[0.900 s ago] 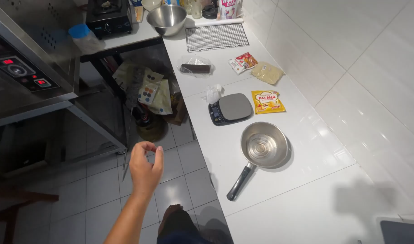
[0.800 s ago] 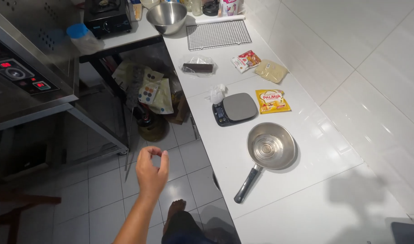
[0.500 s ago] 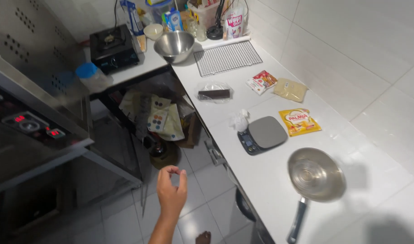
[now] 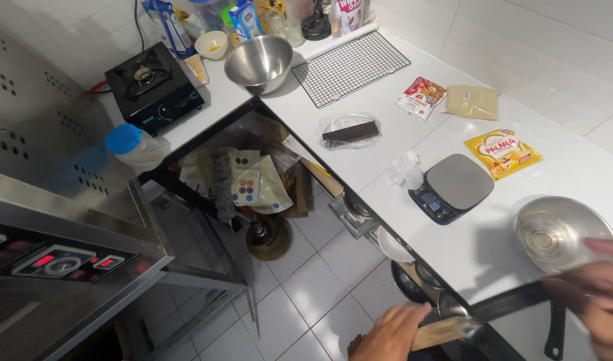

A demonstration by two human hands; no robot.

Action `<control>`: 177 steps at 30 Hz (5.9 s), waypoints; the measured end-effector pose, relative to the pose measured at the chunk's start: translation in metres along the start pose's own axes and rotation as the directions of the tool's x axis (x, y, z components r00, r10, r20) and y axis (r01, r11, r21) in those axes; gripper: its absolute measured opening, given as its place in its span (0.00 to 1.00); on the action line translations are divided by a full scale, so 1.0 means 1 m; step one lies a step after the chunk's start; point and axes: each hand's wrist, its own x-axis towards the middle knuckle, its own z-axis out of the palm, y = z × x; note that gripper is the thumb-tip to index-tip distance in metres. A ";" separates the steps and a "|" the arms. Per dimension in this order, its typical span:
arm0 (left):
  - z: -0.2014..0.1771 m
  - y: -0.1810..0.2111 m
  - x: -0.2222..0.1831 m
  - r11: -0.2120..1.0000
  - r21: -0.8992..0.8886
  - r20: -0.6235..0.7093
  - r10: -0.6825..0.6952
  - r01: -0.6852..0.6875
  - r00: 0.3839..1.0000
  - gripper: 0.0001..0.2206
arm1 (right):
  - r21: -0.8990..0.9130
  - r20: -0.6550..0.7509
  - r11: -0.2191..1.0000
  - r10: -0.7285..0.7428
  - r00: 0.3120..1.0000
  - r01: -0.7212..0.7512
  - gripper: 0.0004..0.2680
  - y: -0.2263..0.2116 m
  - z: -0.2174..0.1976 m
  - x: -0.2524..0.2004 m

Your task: Chopping a chocolate bar into small pieces with a knife and opening a packet of whipped cream powder.

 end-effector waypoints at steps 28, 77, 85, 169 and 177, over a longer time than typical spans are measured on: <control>-0.395 -0.240 0.382 0.653 0.750 -0.394 0.310 0.108 0.865 0.30 | 0.334 0.182 0.764 0.523 0.833 -0.553 0.19 -0.143 0.308 0.226; -0.559 -0.257 0.448 0.978 -0.201 0.403 0.023 0.063 0.915 0.25 | 0.025 0.007 0.618 0.786 0.618 -0.786 0.20 -0.222 0.514 0.189; -0.551 -0.225 0.413 0.713 0.546 0.292 0.330 -0.440 0.897 0.28 | -0.094 0.040 0.574 0.818 0.573 -0.813 0.22 -0.221 0.503 0.185; -0.464 -0.223 0.587 0.605 0.473 0.539 0.376 -0.640 0.754 0.26 | -0.847 0.030 0.446 0.583 0.812 -0.289 0.02 -0.177 0.579 0.315; -0.455 -0.237 0.587 0.462 0.556 0.492 0.487 -0.691 0.722 0.26 | -0.810 -0.002 0.516 0.475 0.880 -0.280 0.04 -0.165 0.588 0.300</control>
